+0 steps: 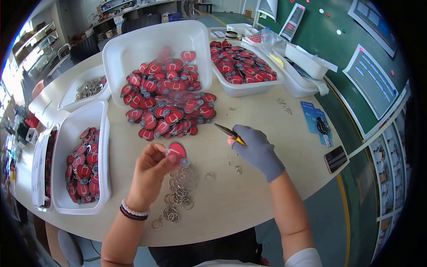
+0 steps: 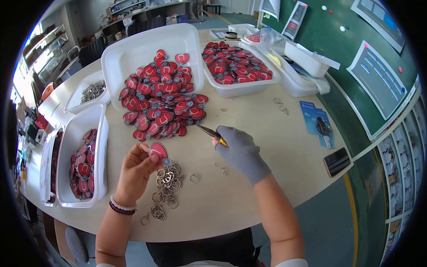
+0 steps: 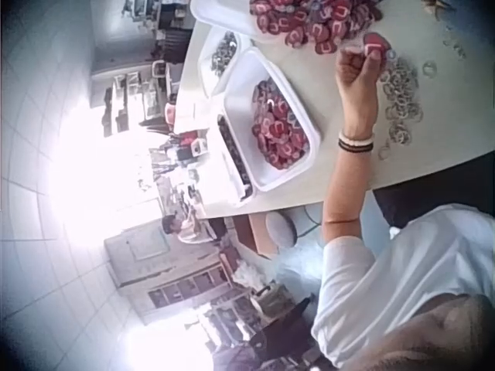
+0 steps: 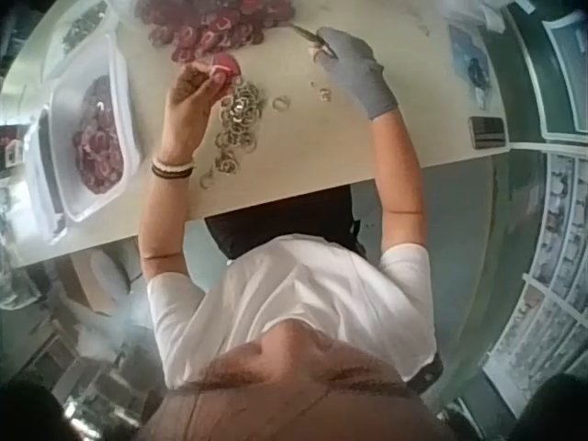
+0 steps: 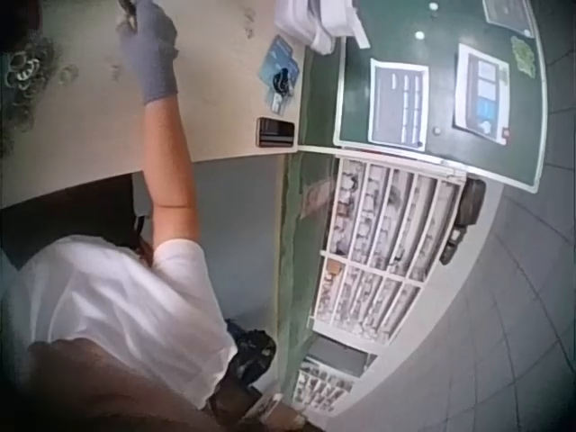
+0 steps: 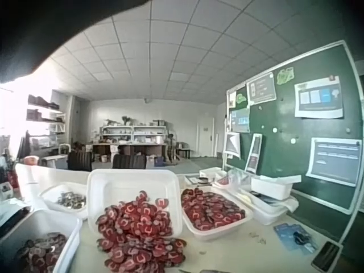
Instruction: The person assembles heart-shaped plastic charms onto metal keychain rings using pliers.
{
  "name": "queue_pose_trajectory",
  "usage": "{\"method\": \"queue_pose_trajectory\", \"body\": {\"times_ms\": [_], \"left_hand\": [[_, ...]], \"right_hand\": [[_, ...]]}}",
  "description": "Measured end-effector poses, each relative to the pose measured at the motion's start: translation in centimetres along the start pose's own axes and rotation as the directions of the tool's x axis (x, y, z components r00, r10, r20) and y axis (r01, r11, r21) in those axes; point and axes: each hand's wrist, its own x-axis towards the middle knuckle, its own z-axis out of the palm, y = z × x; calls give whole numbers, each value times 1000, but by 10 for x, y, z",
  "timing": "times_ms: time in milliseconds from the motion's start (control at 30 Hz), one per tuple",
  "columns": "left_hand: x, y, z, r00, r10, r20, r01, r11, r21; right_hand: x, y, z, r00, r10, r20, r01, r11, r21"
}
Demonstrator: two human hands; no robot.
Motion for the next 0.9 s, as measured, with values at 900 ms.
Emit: {"method": "queue_pose_trajectory", "body": {"times_ms": [900], "left_hand": [[-33,-3,15,967,56,247,-204,750,629]], "right_hand": [[-40,-64,-5,921,-328,212,166,821,547]]}}
